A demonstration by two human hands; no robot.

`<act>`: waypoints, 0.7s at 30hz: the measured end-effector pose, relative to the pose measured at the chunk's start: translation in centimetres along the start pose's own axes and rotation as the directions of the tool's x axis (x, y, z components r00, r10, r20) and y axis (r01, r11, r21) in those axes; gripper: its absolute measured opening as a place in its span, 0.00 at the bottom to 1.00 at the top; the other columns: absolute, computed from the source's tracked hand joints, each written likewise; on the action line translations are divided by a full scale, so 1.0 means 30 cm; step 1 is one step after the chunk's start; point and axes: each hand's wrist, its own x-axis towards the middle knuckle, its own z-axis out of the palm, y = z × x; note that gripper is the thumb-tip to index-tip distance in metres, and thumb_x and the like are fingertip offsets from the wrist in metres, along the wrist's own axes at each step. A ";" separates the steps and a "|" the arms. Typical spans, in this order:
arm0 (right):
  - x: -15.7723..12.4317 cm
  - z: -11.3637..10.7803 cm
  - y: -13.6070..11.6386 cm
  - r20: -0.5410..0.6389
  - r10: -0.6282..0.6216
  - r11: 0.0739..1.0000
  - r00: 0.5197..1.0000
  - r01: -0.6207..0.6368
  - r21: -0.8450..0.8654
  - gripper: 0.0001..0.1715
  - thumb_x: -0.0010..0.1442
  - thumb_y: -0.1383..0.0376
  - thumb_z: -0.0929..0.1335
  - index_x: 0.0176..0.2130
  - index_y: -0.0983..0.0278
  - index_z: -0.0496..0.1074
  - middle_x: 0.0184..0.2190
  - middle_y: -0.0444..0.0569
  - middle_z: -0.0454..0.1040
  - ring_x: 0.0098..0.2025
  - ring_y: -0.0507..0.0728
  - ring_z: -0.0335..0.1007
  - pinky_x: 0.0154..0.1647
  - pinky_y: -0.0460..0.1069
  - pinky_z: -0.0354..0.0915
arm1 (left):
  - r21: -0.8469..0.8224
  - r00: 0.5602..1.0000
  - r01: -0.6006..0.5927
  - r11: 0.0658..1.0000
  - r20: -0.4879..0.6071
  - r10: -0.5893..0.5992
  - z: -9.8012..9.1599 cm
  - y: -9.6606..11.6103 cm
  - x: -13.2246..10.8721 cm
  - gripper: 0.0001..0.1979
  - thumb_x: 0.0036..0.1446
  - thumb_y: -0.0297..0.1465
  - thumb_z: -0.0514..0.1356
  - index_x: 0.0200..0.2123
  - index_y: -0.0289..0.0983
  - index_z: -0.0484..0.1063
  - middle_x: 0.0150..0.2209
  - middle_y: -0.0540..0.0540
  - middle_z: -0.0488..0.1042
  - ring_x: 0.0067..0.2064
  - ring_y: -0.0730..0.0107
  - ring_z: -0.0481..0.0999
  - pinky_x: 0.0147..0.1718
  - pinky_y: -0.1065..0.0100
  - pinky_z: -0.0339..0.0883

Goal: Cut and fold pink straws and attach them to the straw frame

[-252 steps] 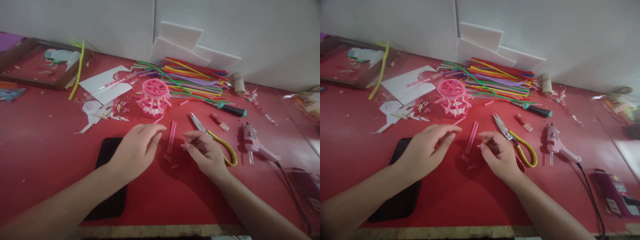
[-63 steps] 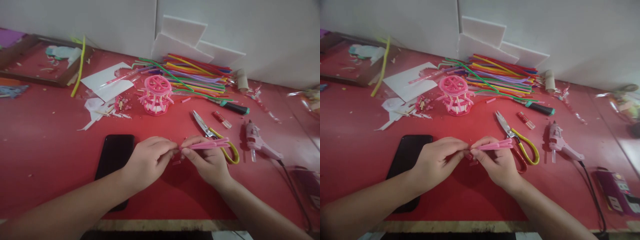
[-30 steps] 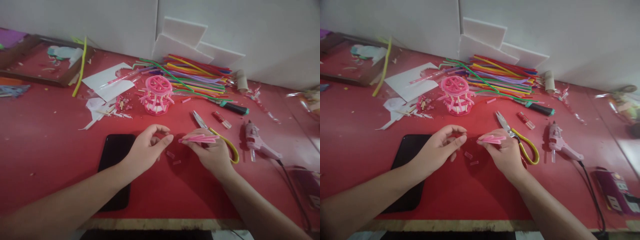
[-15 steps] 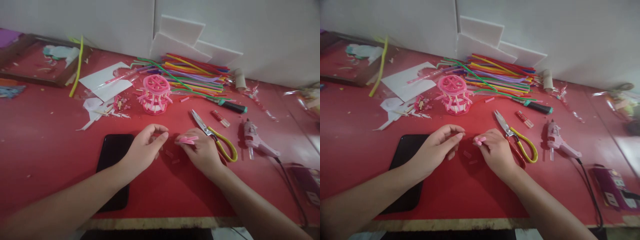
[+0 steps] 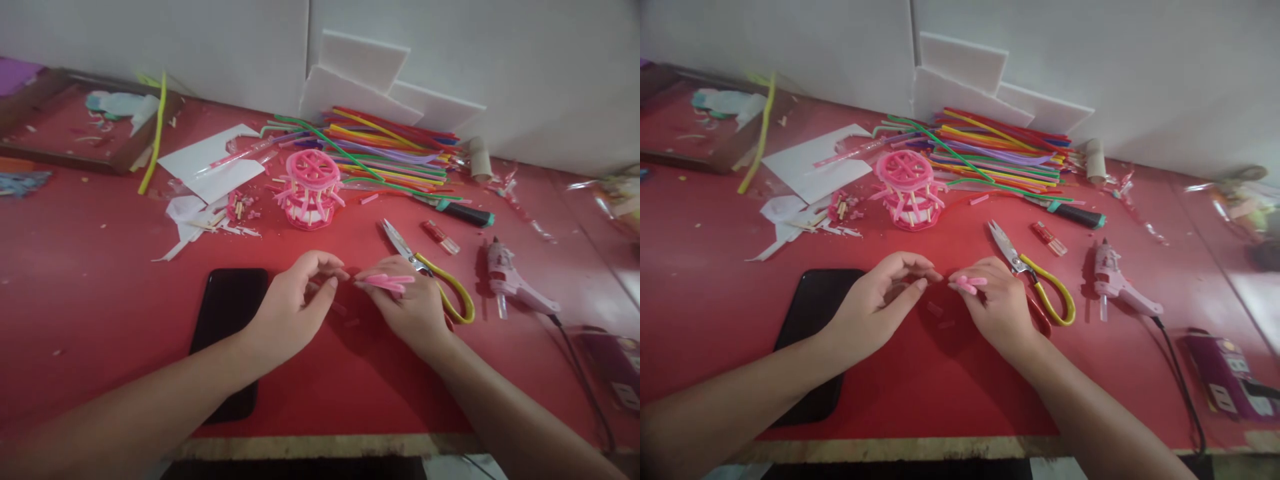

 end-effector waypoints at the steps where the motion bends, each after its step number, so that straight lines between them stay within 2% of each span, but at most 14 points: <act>1: 0.000 -0.003 -0.003 -0.015 0.055 0.996 0.998 -0.054 0.071 0.08 0.60 0.70 0.71 0.31 0.59 0.79 0.31 0.44 0.82 0.35 0.55 0.76 0.39 0.51 0.71 | 0.003 1.000 0.004 1.000 0.004 -0.004 -0.001 -0.001 0.000 0.08 0.65 0.31 0.56 0.46 0.41 0.69 0.46 0.48 0.79 0.47 0.68 0.78 0.44 0.66 0.72; 4: -0.004 -0.002 -0.003 0.029 0.246 0.898 0.969 -0.239 0.369 0.05 0.57 0.68 0.73 0.31 0.58 0.80 0.31 0.43 0.82 0.35 0.55 0.78 0.40 0.50 0.73 | -0.051 0.999 0.029 0.998 0.044 -0.027 -0.003 0.003 0.004 0.08 0.65 0.33 0.57 0.45 0.40 0.72 0.45 0.47 0.80 0.45 0.69 0.80 0.43 0.68 0.73; 7: -0.014 0.011 0.010 0.125 0.383 0.670 0.915 -0.369 0.645 0.02 0.55 0.65 0.76 0.33 0.57 0.81 0.31 0.42 0.82 0.35 0.53 0.78 0.41 0.50 0.73 | -0.162 0.994 0.070 0.984 0.092 -0.055 -0.001 0.017 0.008 0.09 0.64 0.35 0.59 0.45 0.39 0.72 0.42 0.47 0.81 0.40 0.71 0.81 0.39 0.71 0.75; 9: -0.022 0.019 0.018 0.170 0.433 0.532 0.885 -0.403 0.745 0.04 0.53 0.63 0.77 0.33 0.57 0.81 0.31 0.41 0.82 0.35 0.53 0.78 0.42 0.49 0.73 | -0.208 0.993 0.077 0.975 0.103 -0.056 0.001 0.027 0.008 0.12 0.60 0.37 0.64 0.45 0.39 0.73 0.42 0.47 0.81 0.41 0.71 0.81 0.37 0.73 0.76; 11: -0.030 0.022 0.019 0.206 0.446 0.461 0.871 -0.421 0.781 0.05 0.53 0.62 0.78 0.33 0.57 0.81 0.31 0.41 0.82 0.35 0.52 0.78 0.43 0.49 0.73 | -0.234 0.993 0.072 0.970 0.107 -0.048 0.002 0.034 0.007 0.14 0.54 0.37 0.68 0.43 0.39 0.73 0.42 0.47 0.81 0.42 0.70 0.81 0.35 0.75 0.75; 13: -0.035 0.019 0.013 0.252 0.418 0.449 0.873 -0.439 0.778 0.05 0.54 0.63 0.77 0.34 0.56 0.81 0.31 0.41 0.82 0.35 0.52 0.78 0.43 0.48 0.73 | -0.236 0.990 0.080 0.969 0.130 -0.050 0.000 0.037 0.007 0.12 0.56 0.38 0.66 0.41 0.38 0.74 0.38 0.48 0.80 0.38 0.72 0.81 0.33 0.77 0.74; 16: -0.035 0.007 -0.006 0.304 0.342 0.496 0.889 -0.445 0.746 0.05 0.57 0.65 0.75 0.36 0.55 0.81 0.31 0.40 0.81 0.35 0.51 0.78 0.42 0.47 0.74 | -0.165 0.982 0.102 0.981 0.173 -0.073 -0.006 0.034 0.008 0.13 0.64 0.40 0.58 0.38 0.36 0.75 0.32 0.50 0.78 0.27 0.78 0.77 0.28 0.77 0.71; 21: -0.021 -0.006 -0.034 0.205 0.312 0.625 0.928 -0.363 0.691 0.06 0.57 0.68 0.75 0.34 0.55 0.81 0.31 0.40 0.79 0.34 0.50 0.76 0.38 0.46 0.74 | -0.043 0.980 0.060 0.997 0.192 -0.050 -0.012 0.035 0.009 0.16 0.64 0.39 0.58 0.30 0.35 0.77 0.21 0.52 0.73 0.23 0.79 0.71 0.23 0.77 0.64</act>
